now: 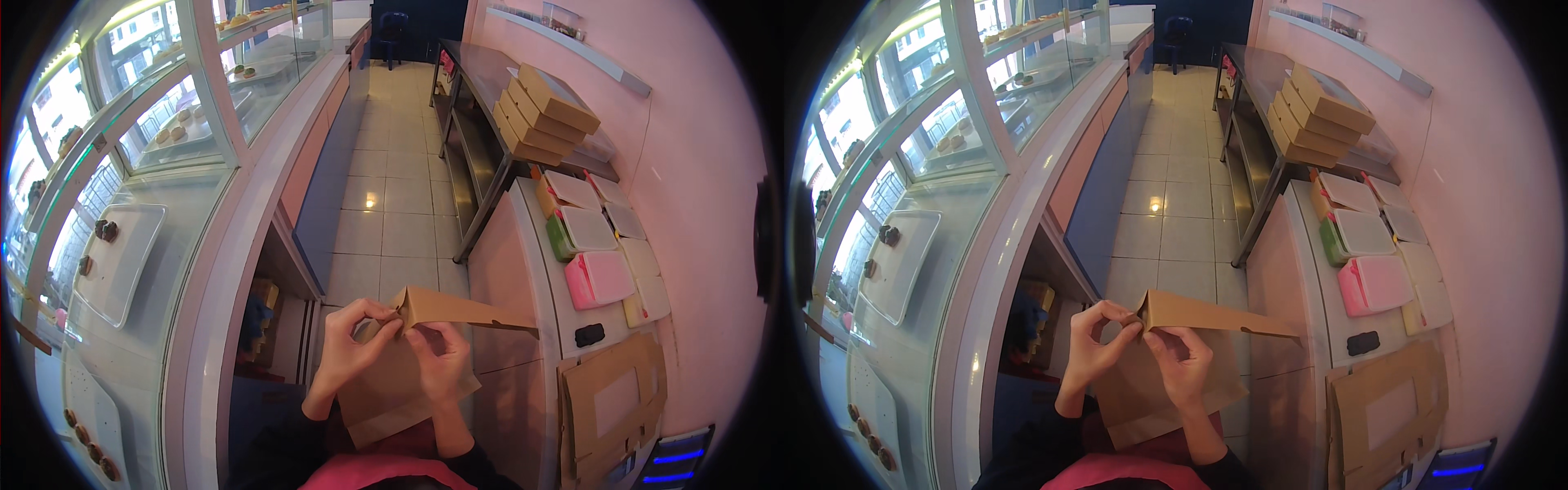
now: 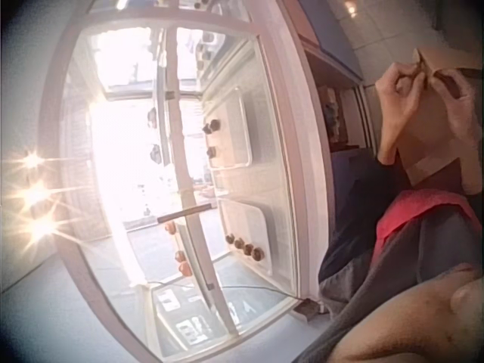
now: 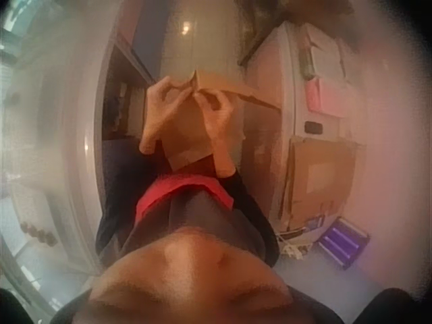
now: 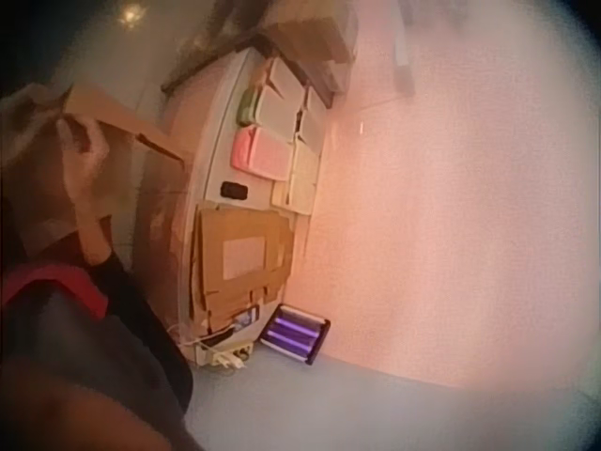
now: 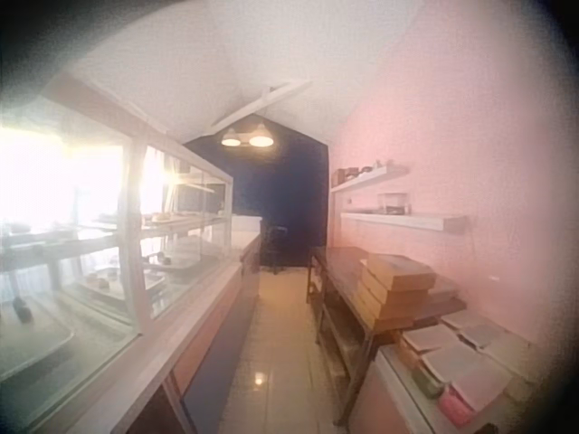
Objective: The person assembles flat cardboard boxes by folding the flaps and tucking the tabs into slots to form the box structure. They handle multiple boxes, stacking the finished ones on a nearby counter.
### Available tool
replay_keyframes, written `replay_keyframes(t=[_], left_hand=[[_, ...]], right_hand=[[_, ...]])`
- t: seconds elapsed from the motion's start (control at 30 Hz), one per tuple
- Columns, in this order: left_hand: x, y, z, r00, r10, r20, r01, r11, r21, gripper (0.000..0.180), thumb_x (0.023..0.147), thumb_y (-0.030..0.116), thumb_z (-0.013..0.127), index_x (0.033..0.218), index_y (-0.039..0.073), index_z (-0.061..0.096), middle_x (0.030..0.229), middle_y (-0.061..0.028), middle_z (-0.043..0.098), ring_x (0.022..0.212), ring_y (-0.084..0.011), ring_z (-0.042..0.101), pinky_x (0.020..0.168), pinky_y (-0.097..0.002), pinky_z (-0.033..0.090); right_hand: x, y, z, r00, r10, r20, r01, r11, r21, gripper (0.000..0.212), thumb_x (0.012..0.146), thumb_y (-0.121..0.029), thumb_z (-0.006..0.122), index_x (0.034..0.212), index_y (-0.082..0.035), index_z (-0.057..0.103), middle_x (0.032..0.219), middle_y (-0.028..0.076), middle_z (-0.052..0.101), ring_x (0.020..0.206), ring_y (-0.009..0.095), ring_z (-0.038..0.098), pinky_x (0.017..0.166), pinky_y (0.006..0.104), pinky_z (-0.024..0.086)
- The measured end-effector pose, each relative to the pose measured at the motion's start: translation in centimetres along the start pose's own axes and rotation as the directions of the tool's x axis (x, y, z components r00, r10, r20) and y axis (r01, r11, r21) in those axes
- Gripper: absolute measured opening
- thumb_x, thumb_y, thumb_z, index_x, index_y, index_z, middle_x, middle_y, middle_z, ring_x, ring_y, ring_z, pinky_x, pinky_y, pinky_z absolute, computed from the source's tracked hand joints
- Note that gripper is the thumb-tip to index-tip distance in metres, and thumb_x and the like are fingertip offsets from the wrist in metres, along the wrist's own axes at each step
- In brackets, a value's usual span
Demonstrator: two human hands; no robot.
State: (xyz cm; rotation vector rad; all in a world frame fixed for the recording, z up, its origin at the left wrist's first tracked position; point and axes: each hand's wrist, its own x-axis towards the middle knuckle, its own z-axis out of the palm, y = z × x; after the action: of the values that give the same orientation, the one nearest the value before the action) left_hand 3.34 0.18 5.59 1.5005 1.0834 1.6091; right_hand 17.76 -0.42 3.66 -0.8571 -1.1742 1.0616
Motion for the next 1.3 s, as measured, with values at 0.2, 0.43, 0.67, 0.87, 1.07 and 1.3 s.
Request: replay_keyframes(t=[0.2,0.43,0.67,0.87,1.07,1.3], left_hand=[[-0.3,-0.2,0.0,0.994,0.096,-0.053,-0.086,0.98,0.178,0.012,0.075,-0.003,0.074,0.081,-0.002,0.064,0.082,-0.0089,0.07,0.078,-0.0148,0.067,0.073,-0.0269,0.052],[-0.9,-0.2,-0.9,0.993,0.018,0.115,-0.016,1.0,-0.02,0.009,0.079,-0.004,0.072,0.084,-0.001,0.066,0.09,-0.0095,0.068,0.09,-0.0165,0.065,0.08,-0.0271,0.049],[-1.9,-1.4,-2.1,0.989,-0.011,0.15,0.043,0.977,-0.208,0.02,0.086,0.001,0.067,0.105,0.002,0.062,0.124,-0.0116,0.049,0.117,-0.0234,0.055,0.097,-0.0344,0.044],[-1.6,-0.4,0.5,0.997,0.044,0.062,-0.053,0.986,0.16,0.044,0.093,0.007,0.053,0.136,0.001,0.044,0.139,-0.0233,0.047,0.125,-0.0331,0.05,0.099,-0.0375,0.044],[1.2,-3.6,-3.1,0.923,0.226,-0.311,-0.035,0.856,0.516,0.03,0.097,0.006,0.046,0.124,-0.002,0.056,0.101,-0.0225,0.066,0.094,-0.0271,0.067,0.083,-0.0341,0.05],[4.5,-5.5,-7.5,0.885,0.267,-0.382,-0.105,0.913,0.394,0.03,0.101,0.014,0.043,0.12,-0.003,0.057,0.09,-0.0152,0.067,0.088,-0.0169,0.065,0.078,-0.0282,0.048]], right_hand=[[0.4,-0.5,0.1,1.0,0.008,0.027,-0.008,1.0,-0.015,0.02,0.081,0.002,0.074,0.099,0.003,0.066,0.091,0.006,0.068,0.087,0.011,0.064,0.078,0.0239,0.051],[-0.3,0.8,-0.7,0.997,0.06,0.052,-0.063,0.995,0.076,0.022,0.081,0.005,0.072,0.101,0.001,0.066,0.097,0.005,0.068,0.089,0.013,0.065,0.081,0.0255,0.052],[0.5,0.3,0.7,0.99,-0.036,0.137,0.019,0.993,0.12,0.022,0.082,0.001,0.073,0.104,0.001,0.067,0.096,0.003,0.069,0.091,0.011,0.064,0.081,0.0255,0.051],[-0.5,3.8,1.4,0.996,0.023,0.085,-0.026,0.999,0.033,0.022,0.09,-0.003,0.064,0.111,0.003,0.065,0.105,0.01,0.069,0.096,0.014,0.065,0.084,0.0264,0.052],[-1.2,1.6,-1.2,0.822,-0.569,0.03,0.401,0.539,-0.741,0.046,0.09,-0.016,0.066,0.127,0.005,0.05,0.119,0.016,0.058,0.12,0.03,0.051,0.106,0.0416,0.036],[3.3,1.6,-8.5,0.613,-0.766,-0.193,0.474,0.553,-0.685,0.06,0.088,-0.016,0.069,0.135,0.004,0.038,0.126,0.02,0.047,0.105,0.031,0.056,0.09,0.0452,0.046]])
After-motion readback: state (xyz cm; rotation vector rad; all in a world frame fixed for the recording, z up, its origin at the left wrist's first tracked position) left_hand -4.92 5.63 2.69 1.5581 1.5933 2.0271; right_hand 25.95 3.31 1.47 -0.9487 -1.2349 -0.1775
